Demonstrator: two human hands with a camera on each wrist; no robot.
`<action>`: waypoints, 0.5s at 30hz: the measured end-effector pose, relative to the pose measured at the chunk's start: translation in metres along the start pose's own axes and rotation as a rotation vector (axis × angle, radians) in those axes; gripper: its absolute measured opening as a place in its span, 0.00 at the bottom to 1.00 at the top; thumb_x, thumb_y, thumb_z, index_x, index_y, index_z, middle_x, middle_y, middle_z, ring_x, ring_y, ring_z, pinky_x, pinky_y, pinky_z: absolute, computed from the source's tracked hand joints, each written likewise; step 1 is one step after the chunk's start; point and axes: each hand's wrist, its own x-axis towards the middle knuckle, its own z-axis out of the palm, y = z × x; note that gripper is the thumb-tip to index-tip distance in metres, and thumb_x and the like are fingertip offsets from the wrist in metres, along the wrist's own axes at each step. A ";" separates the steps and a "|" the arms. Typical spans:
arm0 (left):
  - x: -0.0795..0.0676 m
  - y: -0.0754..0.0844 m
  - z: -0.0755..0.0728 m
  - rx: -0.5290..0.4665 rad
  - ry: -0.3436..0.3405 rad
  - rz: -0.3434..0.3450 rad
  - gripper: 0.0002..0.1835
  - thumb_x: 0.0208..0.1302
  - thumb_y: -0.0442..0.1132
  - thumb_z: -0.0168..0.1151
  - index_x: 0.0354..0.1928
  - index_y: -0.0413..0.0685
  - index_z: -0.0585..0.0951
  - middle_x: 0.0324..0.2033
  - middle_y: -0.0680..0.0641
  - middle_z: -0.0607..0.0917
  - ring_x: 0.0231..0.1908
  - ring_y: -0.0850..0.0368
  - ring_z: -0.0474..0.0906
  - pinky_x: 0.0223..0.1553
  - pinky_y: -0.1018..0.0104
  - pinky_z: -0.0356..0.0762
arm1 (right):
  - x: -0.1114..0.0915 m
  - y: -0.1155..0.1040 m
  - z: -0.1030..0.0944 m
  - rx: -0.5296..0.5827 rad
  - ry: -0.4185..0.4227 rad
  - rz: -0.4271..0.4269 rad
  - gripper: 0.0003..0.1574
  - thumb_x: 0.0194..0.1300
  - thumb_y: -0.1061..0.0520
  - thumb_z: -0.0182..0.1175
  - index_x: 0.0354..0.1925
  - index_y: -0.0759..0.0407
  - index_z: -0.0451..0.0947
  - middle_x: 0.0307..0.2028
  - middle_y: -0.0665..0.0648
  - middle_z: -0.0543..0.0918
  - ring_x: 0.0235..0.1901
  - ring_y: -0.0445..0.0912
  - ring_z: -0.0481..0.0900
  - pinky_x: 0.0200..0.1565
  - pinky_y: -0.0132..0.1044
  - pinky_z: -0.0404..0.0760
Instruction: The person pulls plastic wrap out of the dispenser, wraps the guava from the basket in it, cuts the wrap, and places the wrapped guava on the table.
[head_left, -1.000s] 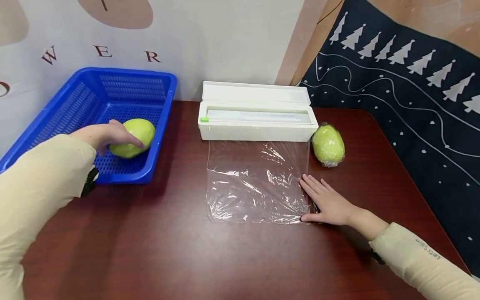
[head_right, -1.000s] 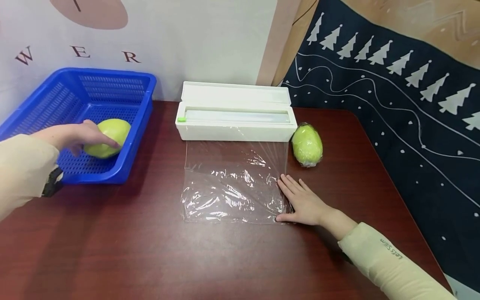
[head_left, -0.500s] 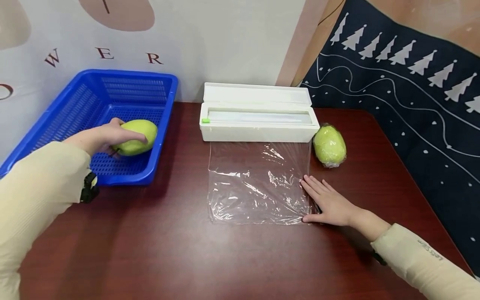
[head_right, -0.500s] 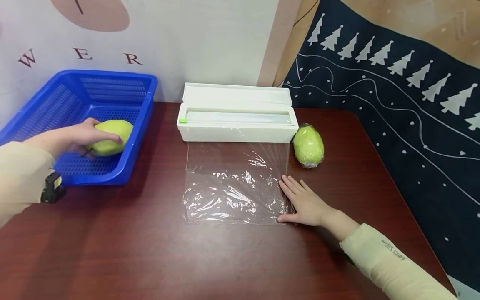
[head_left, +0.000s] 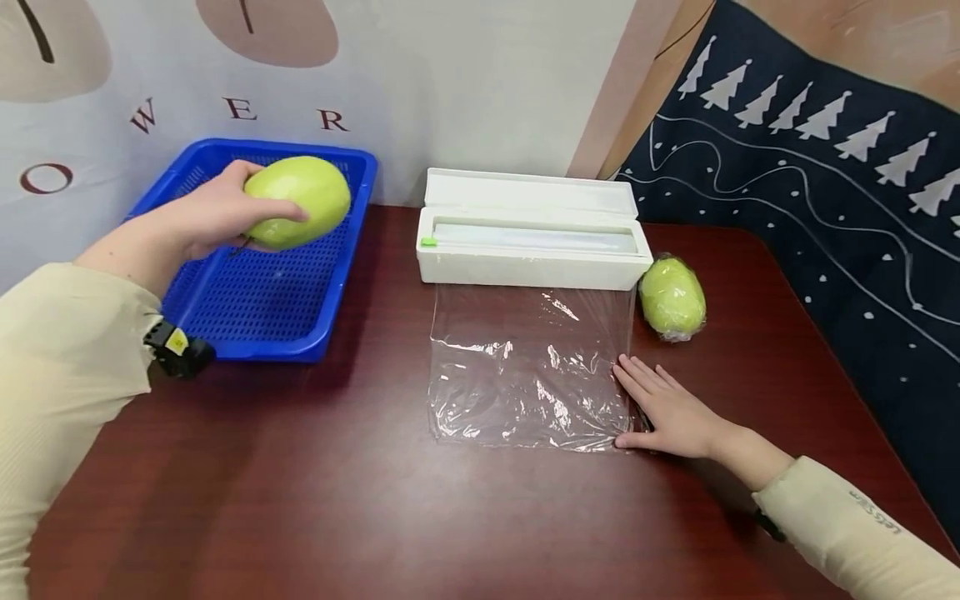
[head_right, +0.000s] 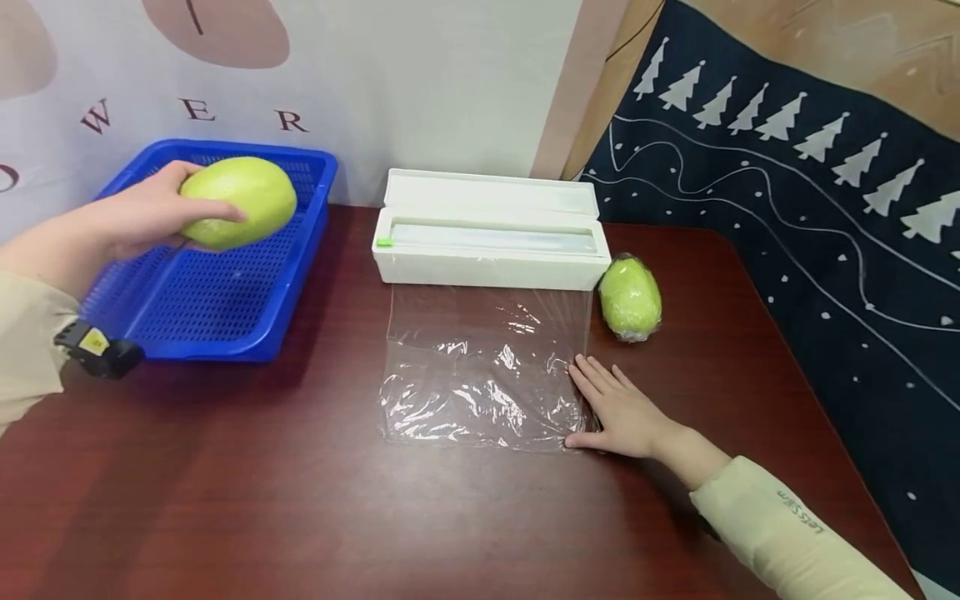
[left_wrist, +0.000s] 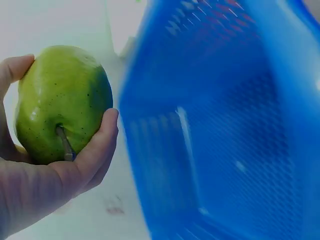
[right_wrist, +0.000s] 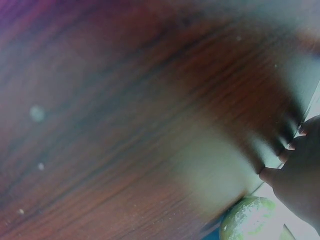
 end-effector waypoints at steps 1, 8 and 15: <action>-0.001 0.007 0.003 0.000 0.004 0.014 0.48 0.60 0.56 0.58 0.68 0.38 0.43 0.58 0.36 0.57 0.39 0.57 0.70 0.29 0.69 0.79 | 0.000 0.000 0.000 -0.001 0.000 -0.002 0.65 0.50 0.27 0.60 0.70 0.65 0.50 0.72 0.66 0.50 0.71 0.61 0.48 0.67 0.60 0.50; -0.005 0.054 0.046 -0.050 -0.020 0.136 0.45 0.58 0.52 0.62 0.69 0.44 0.49 0.61 0.38 0.61 0.50 0.50 0.68 0.39 0.66 0.76 | -0.002 -0.002 0.002 0.003 -0.001 -0.004 0.64 0.51 0.27 0.59 0.70 0.65 0.51 0.72 0.66 0.51 0.71 0.60 0.48 0.67 0.60 0.50; -0.003 0.089 0.096 -0.046 -0.083 0.248 0.43 0.52 0.45 0.67 0.67 0.45 0.56 0.59 0.38 0.69 0.58 0.46 0.66 0.61 0.48 0.63 | -0.004 0.000 0.001 -0.005 0.041 -0.023 0.62 0.52 0.28 0.59 0.70 0.65 0.52 0.71 0.66 0.52 0.70 0.61 0.50 0.66 0.61 0.51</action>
